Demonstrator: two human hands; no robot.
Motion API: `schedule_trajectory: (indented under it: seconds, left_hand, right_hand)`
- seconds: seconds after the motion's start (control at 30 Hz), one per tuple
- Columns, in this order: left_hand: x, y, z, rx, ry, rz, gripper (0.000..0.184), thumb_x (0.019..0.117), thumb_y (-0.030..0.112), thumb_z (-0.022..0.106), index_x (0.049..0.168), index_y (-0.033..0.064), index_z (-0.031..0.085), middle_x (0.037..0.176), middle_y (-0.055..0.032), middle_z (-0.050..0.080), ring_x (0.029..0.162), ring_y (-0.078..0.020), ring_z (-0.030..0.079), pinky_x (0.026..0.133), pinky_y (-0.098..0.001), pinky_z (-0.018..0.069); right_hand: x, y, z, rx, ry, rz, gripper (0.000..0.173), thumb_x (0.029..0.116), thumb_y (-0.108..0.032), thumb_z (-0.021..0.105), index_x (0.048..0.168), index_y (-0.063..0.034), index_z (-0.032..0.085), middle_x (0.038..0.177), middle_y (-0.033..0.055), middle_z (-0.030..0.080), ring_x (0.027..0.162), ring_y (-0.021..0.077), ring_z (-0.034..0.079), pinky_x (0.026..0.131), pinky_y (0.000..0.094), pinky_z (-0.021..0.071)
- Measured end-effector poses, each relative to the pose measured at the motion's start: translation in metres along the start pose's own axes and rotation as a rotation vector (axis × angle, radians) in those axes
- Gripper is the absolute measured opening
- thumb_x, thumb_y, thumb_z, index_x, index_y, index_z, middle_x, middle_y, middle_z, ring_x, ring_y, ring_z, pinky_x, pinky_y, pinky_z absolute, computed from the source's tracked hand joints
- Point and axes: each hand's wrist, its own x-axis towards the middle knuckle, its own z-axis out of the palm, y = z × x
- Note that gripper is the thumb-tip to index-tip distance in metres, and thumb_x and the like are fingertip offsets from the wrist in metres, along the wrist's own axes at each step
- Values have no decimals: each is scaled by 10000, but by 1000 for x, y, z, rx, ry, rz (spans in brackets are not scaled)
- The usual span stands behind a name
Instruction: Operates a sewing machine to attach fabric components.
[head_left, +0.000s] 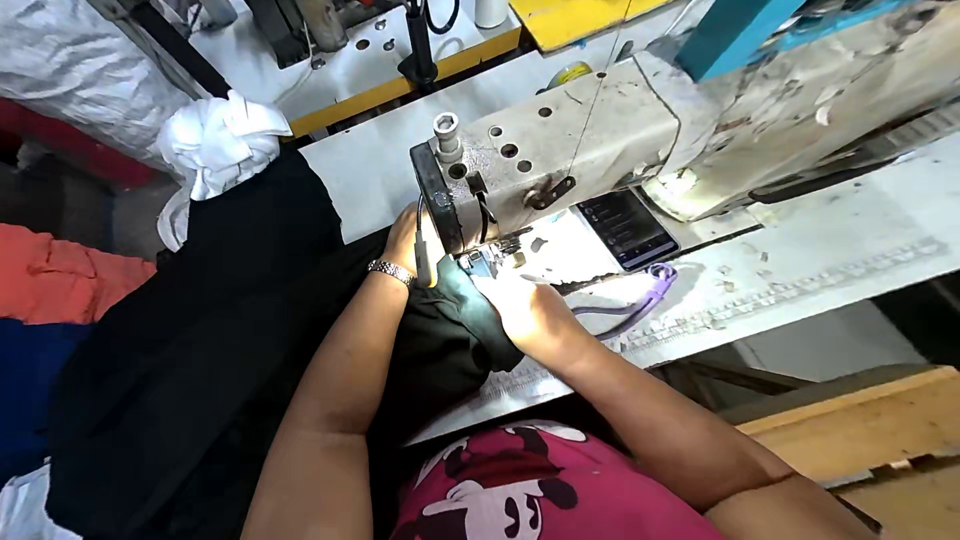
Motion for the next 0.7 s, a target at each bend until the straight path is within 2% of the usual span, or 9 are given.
schedule_trajectory:
  seconds: [0.03, 0.13, 0.2, 0.33, 0.43, 0.5, 0.7]
  left_hand:
    - [-1, 4, -2, -27, 12, -11, 331, 947, 86, 687, 1241, -59, 639, 1230, -251, 658, 1210, -317, 608, 1075, -430, 443]
    - [1, 3, 0, -81, 77, 20, 280, 957, 85, 666, 1213, -29, 649, 1165, -220, 681, 1133, -288, 641, 1013, -426, 485]
    - [2, -2, 4, -76, 82, 12, 297, 948, 84, 667, 1216, -41, 646, 1166, -231, 677, 1136, -305, 637, 1010, -443, 483]
    - [-2, 2, -1, -119, 90, -52, 205, 1001, 22, 574, 1181, -59, 627, 1129, -244, 654, 1074, -305, 626, 958, -413, 491]
    - [13, -16, 11, -84, 95, 13, 266, 1006, 76, 587, 1235, -53, 633, 1170, -239, 672, 1121, -297, 639, 1005, -413, 484]
    - [15, -16, 9, -76, 54, -15, 292, 1028, 78, 557, 1278, -63, 611, 1220, -244, 660, 1173, -293, 621, 1049, -401, 459]
    - [13, -7, 4, -206, 60, -108, 283, 1070, 85, 479, 1293, -41, 597, 1206, -188, 653, 1122, -173, 607, 1017, -298, 456]
  right_hand:
    - [0, 1, 1, -9, 16, -11, 304, 1010, -89, 525, 1206, -108, 757, 930, 135, 707, 777, 285, 709, 682, 467, 602]
    - [-1, 4, 5, -31, 58, -51, 288, 996, -85, 535, 1162, -99, 770, 896, 126, 709, 748, 272, 711, 651, 453, 601]
    - [0, 5, 6, -35, 65, -67, 287, 1000, -85, 533, 1160, -100, 771, 882, 115, 700, 739, 258, 702, 642, 436, 597]
    - [1, 5, 7, -31, 71, -72, 280, 987, -68, 539, 1146, -89, 769, 883, 121, 697, 719, 267, 701, 623, 443, 597]
    - [1, 5, 7, -23, 82, -75, 276, 978, -58, 540, 1128, -79, 771, 890, 123, 702, 711, 267, 699, 609, 443, 592]
    - [1, 4, 6, -14, 68, -71, 269, 978, -54, 542, 1121, -74, 769, 900, 128, 708, 725, 275, 705, 625, 454, 598]
    - [2, 5, 6, -39, 76, -92, 248, 967, -39, 545, 1084, -65, 763, 852, 125, 681, 686, 274, 690, 588, 443, 586]
